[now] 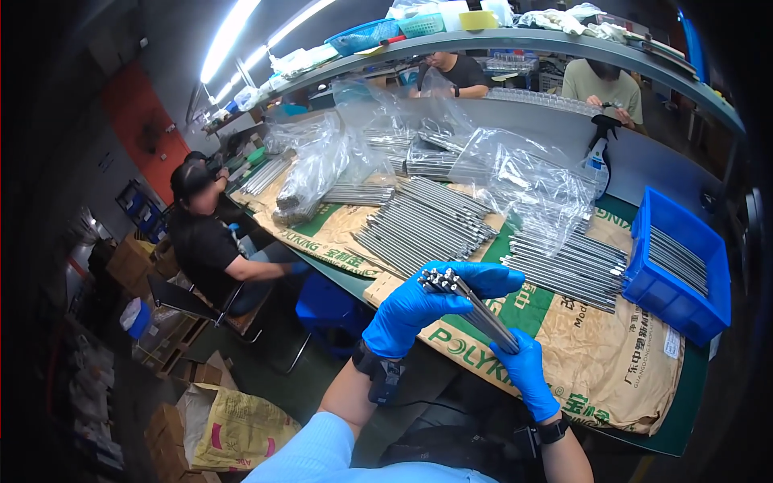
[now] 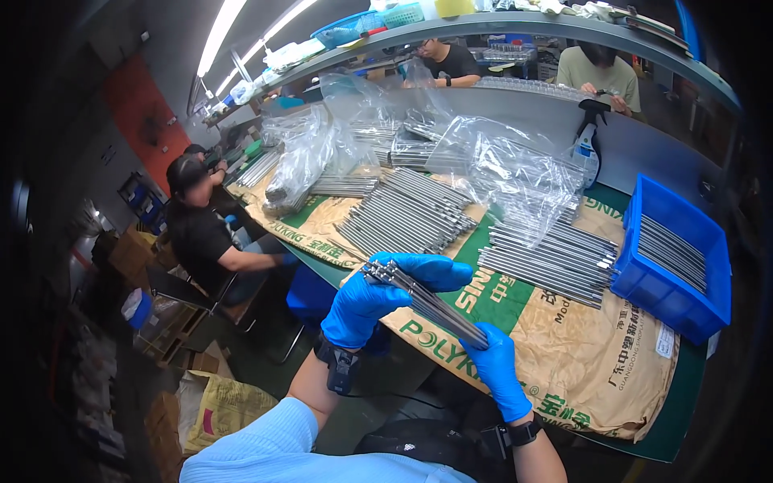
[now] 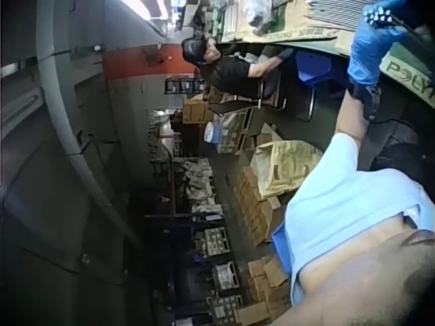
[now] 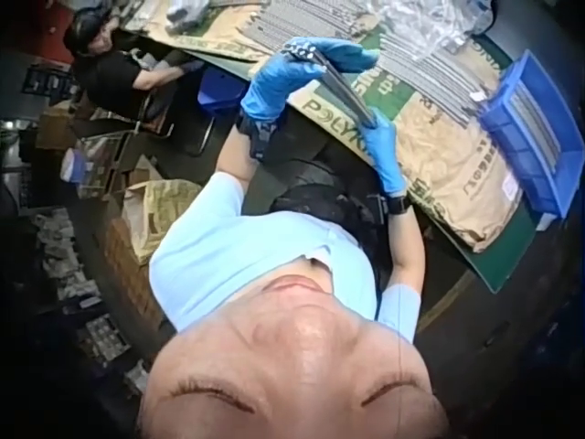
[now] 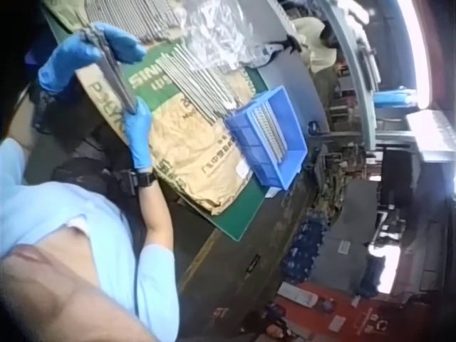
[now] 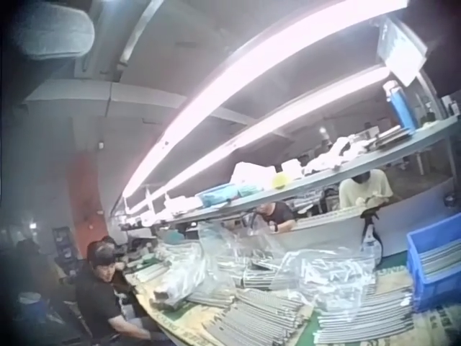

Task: The person gathers metal rods from a table and a blue bin, aligning them into a bundle by hand. They inspect the bundle, add more rods to it, and then place the bundle back into the blue bin.

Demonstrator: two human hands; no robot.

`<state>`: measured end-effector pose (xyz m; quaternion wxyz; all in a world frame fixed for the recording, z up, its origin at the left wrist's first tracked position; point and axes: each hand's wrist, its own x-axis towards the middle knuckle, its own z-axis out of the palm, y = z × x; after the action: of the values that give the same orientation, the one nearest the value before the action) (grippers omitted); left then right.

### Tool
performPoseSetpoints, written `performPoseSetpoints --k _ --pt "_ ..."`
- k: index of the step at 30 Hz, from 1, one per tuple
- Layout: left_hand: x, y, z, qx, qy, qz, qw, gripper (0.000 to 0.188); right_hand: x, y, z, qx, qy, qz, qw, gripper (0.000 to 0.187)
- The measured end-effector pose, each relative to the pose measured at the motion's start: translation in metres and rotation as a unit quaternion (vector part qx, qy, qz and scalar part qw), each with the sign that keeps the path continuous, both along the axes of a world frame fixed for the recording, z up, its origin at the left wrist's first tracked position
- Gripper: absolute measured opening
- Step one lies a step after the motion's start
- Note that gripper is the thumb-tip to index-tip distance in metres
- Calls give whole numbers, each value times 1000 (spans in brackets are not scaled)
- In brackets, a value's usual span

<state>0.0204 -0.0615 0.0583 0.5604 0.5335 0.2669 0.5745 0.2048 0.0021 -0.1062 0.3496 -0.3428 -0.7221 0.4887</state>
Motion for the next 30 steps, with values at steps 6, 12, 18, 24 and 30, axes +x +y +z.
performPoseSetpoints --k 6,12,18,24,30 --pt "6 15 8 -6 -9 -29 1000 66 -1 1 1 -27 33 -4 999 23" --pt "4 28 3 7 -26 -63 998 63 -1 0 6 -38 41 -9 998 23" --pt "5 32 2 5 -10 -64 998 65 -1 1 1 -29 40 -17 999 24" --pt "4 33 2 7 -9 -70 997 64 0 2 -2 -20 36 -18 999 24" --pt "3 28 0 9 -18 -61 998 64 -1 0 3 -19 32 -18 999 22"
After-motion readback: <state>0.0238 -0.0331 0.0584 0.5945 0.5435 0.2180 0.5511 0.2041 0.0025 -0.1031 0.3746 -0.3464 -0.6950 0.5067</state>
